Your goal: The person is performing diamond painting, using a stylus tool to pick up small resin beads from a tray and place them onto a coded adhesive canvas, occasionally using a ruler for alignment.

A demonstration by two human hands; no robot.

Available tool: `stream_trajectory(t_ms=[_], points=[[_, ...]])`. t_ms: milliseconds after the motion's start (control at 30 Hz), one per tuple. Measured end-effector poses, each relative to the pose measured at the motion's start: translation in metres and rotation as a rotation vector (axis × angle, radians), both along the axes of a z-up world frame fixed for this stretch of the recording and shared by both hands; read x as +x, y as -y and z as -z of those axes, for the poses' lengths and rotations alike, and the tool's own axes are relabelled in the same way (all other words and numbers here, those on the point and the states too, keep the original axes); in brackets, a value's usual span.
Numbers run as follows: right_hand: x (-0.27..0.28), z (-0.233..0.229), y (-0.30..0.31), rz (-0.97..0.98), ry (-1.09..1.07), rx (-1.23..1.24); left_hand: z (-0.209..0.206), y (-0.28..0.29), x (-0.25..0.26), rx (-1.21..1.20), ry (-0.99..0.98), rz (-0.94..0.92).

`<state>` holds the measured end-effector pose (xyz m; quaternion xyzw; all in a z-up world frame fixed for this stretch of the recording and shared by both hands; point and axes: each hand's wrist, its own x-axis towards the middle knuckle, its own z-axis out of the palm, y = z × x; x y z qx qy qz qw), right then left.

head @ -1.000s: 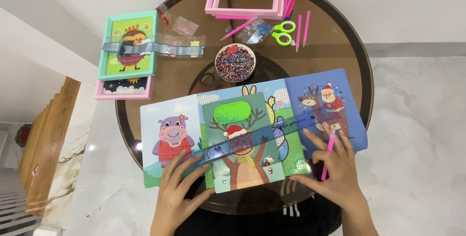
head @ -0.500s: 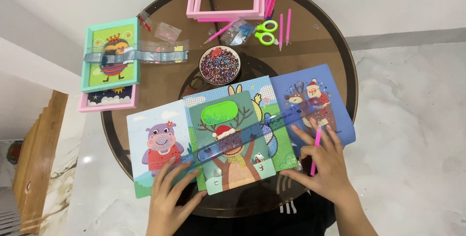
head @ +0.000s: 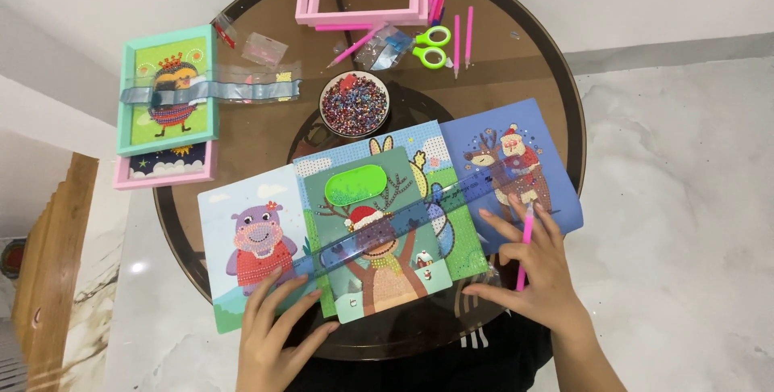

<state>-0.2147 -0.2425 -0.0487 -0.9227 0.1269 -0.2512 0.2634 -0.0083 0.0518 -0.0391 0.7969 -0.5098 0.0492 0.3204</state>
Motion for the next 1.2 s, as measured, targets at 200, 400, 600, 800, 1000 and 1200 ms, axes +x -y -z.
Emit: stream_trajectory(t_ms=[200, 400, 600, 800, 1000, 1200], points=[[0.0, -0.001, 0.0, -0.004, 0.031, 0.039, 0.005, -0.002, 0.0, -0.018, 0.022, -0.009], [0.001, -0.004, -0.002, -0.015, 0.072, 0.023, 0.004, -0.002, -0.002, -0.012, 0.03, -0.015], [-0.001, -0.009, -0.003, -0.032, 0.087, 0.055, -0.005, -0.005, 0.006, -0.011, 0.063, 0.029], [-0.003, 0.001, -0.001, -0.023, 0.109, 0.065, -0.061, 0.02, 0.019, 0.061, 0.223, 0.044], [-0.021, 0.044, -0.004, -0.12, 0.663, 0.024, -0.092, 0.057, 0.018, 0.295, 0.394, 0.081], [-0.022, 0.018, -0.031, -0.138, 0.381, -0.23, -0.077, 0.07, 0.005, 0.149, 0.341, 0.12]])
